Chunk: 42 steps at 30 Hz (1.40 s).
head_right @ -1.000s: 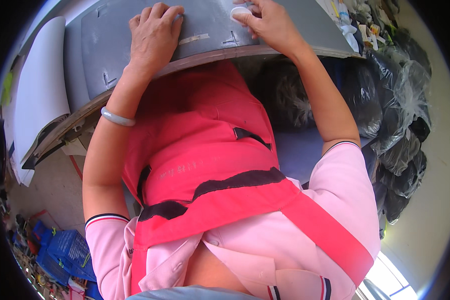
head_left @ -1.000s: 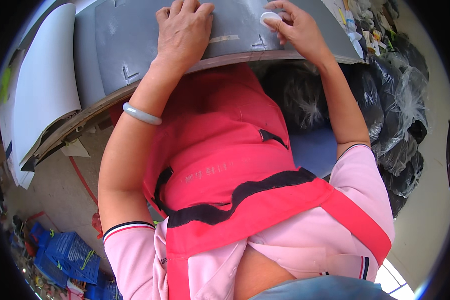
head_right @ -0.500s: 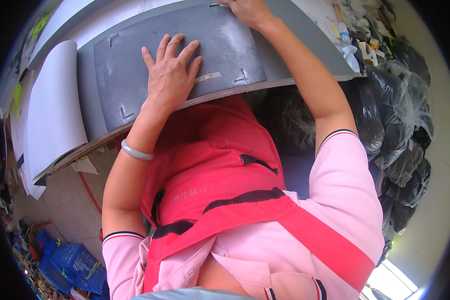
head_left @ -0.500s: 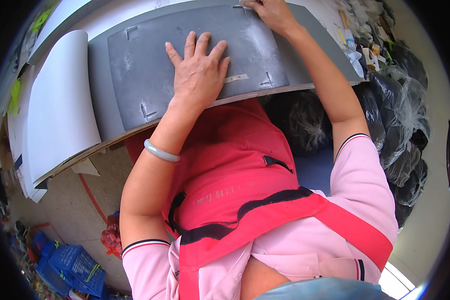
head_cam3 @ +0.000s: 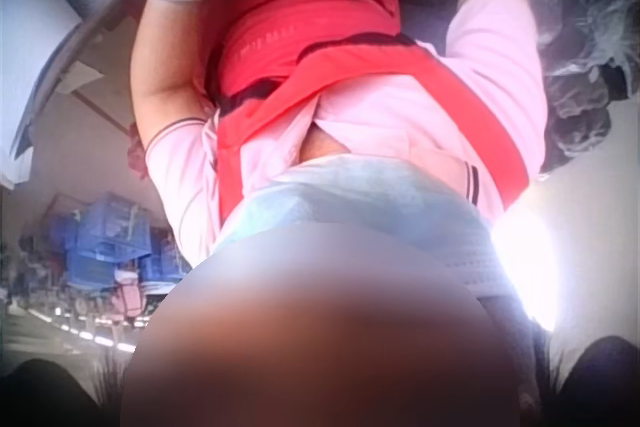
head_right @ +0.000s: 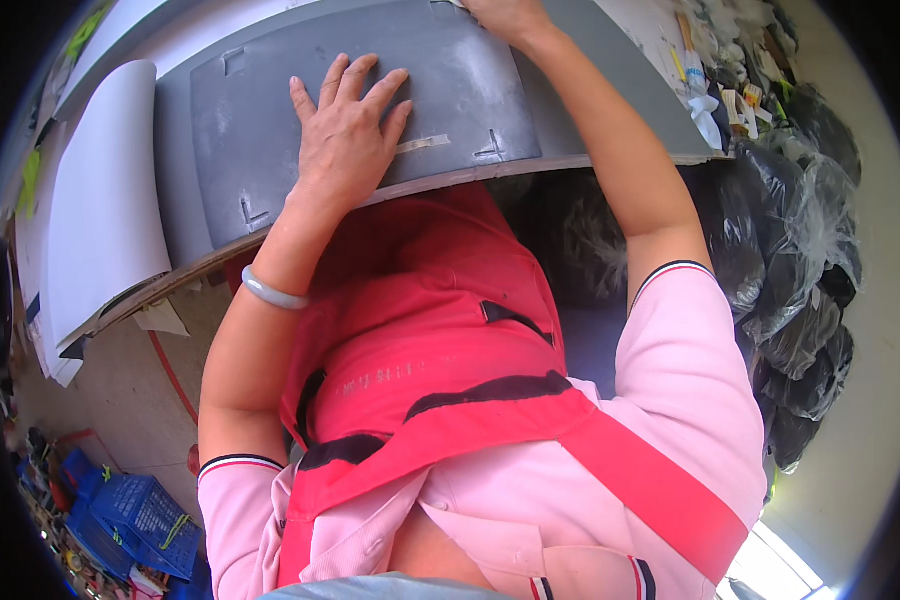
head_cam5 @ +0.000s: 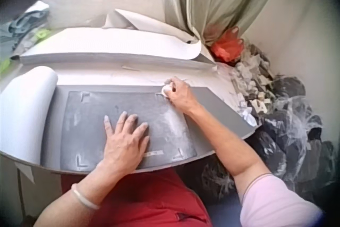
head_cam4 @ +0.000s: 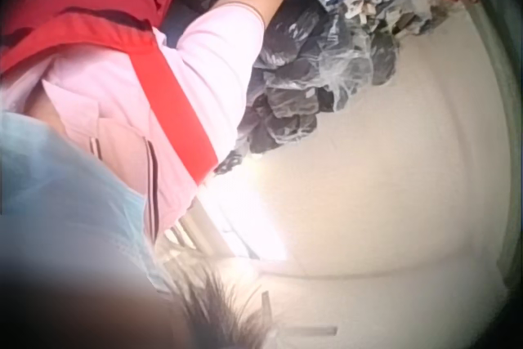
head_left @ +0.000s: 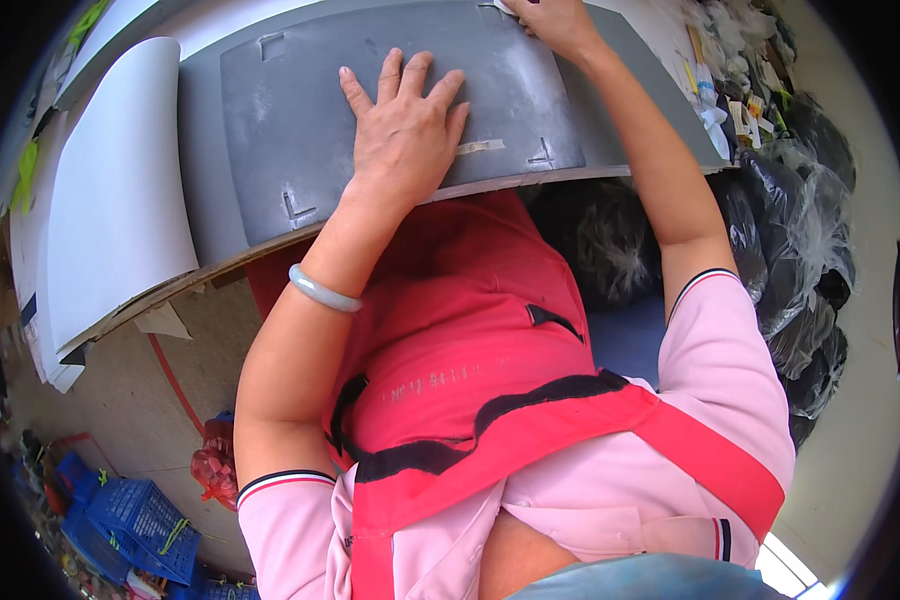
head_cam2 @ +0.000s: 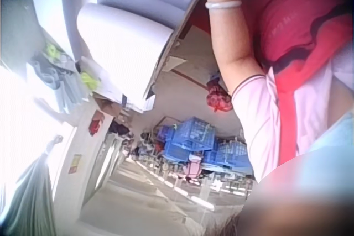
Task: Apply a substance to a gray panel using a sponge through a template and then stack the panel.
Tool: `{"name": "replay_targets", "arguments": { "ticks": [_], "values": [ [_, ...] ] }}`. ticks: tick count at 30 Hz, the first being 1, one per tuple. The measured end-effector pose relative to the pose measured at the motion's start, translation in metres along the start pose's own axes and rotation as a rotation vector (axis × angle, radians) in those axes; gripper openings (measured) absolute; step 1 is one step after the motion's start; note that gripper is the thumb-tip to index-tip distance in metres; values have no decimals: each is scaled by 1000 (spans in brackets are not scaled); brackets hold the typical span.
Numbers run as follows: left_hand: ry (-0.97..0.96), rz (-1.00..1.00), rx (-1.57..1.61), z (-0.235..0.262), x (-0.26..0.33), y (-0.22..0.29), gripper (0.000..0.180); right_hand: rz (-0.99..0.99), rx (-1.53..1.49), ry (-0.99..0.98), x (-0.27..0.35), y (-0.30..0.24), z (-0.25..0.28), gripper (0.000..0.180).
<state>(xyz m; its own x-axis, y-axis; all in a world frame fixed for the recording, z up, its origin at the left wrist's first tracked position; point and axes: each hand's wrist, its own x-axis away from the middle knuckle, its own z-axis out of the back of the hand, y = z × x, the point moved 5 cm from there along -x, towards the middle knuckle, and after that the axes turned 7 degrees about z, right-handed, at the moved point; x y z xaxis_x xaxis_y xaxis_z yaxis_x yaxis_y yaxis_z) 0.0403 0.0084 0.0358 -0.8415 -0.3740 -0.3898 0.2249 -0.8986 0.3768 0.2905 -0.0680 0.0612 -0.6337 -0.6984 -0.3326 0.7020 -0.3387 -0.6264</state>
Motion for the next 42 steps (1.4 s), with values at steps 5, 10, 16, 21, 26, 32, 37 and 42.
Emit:
{"name": "replay_targets", "arguments": {
  "ticks": [5, 10, 16, 21, 26, 32, 37, 42],
  "values": [
    [-28, 37, -58, 0, 1, 0, 39, 296, 290, 1, -15, -11, -6, 24],
    [-36, 46, -78, -1, 0, 0, 39, -75, 40, -292, -20, -13, -1, 19],
    [-28, 46, -78, -3, 0, 0, 38, 82, -130, -180, -28, -81, -53, 19],
    [17, 35, -7, -3, 0, -1, 39, 523, 166, -203, -31, -156, -125, 27],
    [77, 20, 17, -3, 1, 0, 40, 568, 30, -323, -48, -190, -165, 26],
    [29, 15, 24, -9, 2, -1, 41, 547, 220, -403, -52, -192, -177, 26],
    [57, 9, 61, -4, 2, -2, 40, 549, 358, -409, -51, -195, -170, 26],
    [83, 12, 30, -1, 1, -1, 42, 65, -193, -365, -46, -181, -167, 19]
  ]
}}
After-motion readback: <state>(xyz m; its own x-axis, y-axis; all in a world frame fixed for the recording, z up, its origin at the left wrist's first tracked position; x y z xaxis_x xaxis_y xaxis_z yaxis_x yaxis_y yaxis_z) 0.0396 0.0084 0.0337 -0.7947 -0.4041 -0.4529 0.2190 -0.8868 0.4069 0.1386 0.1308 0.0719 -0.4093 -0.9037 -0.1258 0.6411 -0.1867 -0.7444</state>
